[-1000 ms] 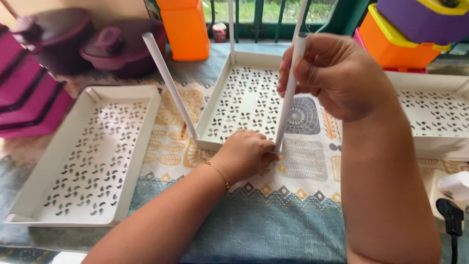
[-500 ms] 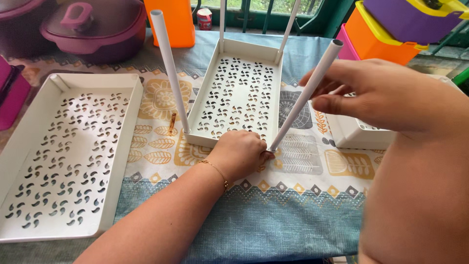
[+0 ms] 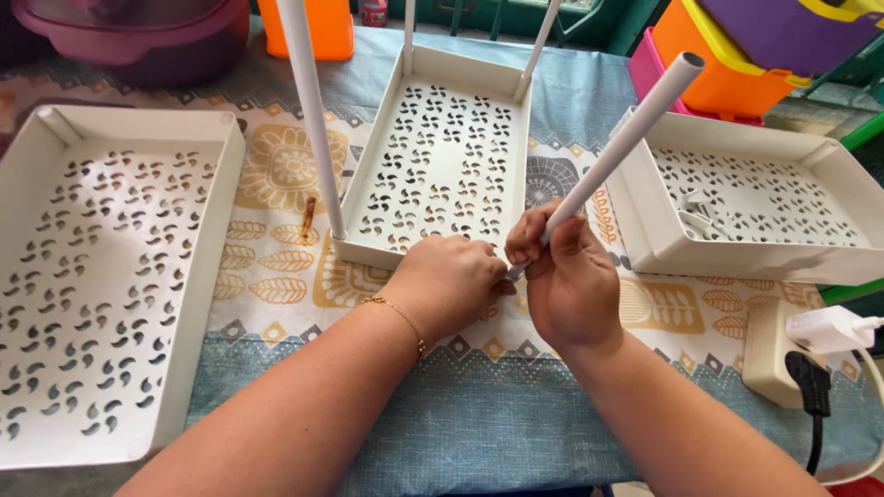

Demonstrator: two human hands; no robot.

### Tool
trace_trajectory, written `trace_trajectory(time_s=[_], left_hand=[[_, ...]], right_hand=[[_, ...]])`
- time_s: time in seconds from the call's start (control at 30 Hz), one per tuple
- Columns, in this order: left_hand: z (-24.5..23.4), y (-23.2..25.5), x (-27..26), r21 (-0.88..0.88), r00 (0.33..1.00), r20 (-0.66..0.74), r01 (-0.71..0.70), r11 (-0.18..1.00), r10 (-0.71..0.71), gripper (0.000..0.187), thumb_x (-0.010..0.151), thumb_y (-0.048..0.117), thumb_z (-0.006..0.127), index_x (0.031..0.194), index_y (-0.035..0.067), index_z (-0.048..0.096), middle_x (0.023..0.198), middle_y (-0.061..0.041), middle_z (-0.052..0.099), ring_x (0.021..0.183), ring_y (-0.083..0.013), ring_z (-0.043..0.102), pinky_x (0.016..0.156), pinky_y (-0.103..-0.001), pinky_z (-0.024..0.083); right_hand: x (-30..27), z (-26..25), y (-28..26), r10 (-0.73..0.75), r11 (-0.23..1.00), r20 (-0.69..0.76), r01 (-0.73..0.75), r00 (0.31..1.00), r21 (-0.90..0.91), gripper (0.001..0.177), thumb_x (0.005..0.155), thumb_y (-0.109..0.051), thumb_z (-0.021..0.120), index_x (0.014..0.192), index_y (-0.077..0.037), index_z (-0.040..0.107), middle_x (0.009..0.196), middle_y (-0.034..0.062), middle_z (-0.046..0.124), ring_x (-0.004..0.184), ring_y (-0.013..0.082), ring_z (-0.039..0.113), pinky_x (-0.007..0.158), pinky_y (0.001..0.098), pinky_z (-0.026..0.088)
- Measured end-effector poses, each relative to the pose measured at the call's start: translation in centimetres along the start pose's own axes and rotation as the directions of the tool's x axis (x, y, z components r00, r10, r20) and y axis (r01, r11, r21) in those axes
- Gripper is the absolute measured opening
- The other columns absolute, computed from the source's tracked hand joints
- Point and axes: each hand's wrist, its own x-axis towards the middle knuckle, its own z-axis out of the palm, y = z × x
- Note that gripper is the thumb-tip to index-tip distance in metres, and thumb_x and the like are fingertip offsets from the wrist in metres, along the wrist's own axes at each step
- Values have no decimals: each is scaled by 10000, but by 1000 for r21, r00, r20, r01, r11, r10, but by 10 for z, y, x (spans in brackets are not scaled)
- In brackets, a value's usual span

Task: The person assembles white perforated plastic trays by inserting cylindrical rods into corner sockets. They handle multiple trays and rods, aligning and pressing the rods into place to form a stacked structure.

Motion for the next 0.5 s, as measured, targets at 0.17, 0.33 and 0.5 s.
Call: trace_trajectory(time_s=[0.17, 0.33, 0.5], left_hand=[[5, 2, 3, -43, 999, 40, -22, 999, 24, 234, 914, 380, 650, 855, 189, 773, 887, -31, 728, 837, -258, 716, 719, -426, 567], [3, 7, 4, -113, 998, 55, -12, 993, 18, 264, 934, 374, 629, 848, 152, 742, 895, -36, 732, 851, -272, 713, 724, -434, 565], [2, 12, 3, -107, 991, 127, -20, 994, 34, 314, 936, 405, 629, 819, 128, 718, 873, -49, 729, 847, -279, 713, 741, -436, 562]], right_hand=[[4, -9, 0, -16, 999, 104, 11, 994, 47, 469, 1060, -468, 611, 897, -60, 447, 717, 24, 342, 672, 159, 300, 653, 338, 272], [15, -30, -16, 142, 982, 286, -170, 948, 77, 554, 1001, -512, 679, 799, -67, 417, 652, 11, 282, 612, 163, 235, 607, 360, 228], [22, -50, -23, 239, 929, 492, -345, 837, 137, 553, 1001, -491, 683, 736, -74, 434, 643, 18, 281, 566, 180, 265, 585, 388, 243]])
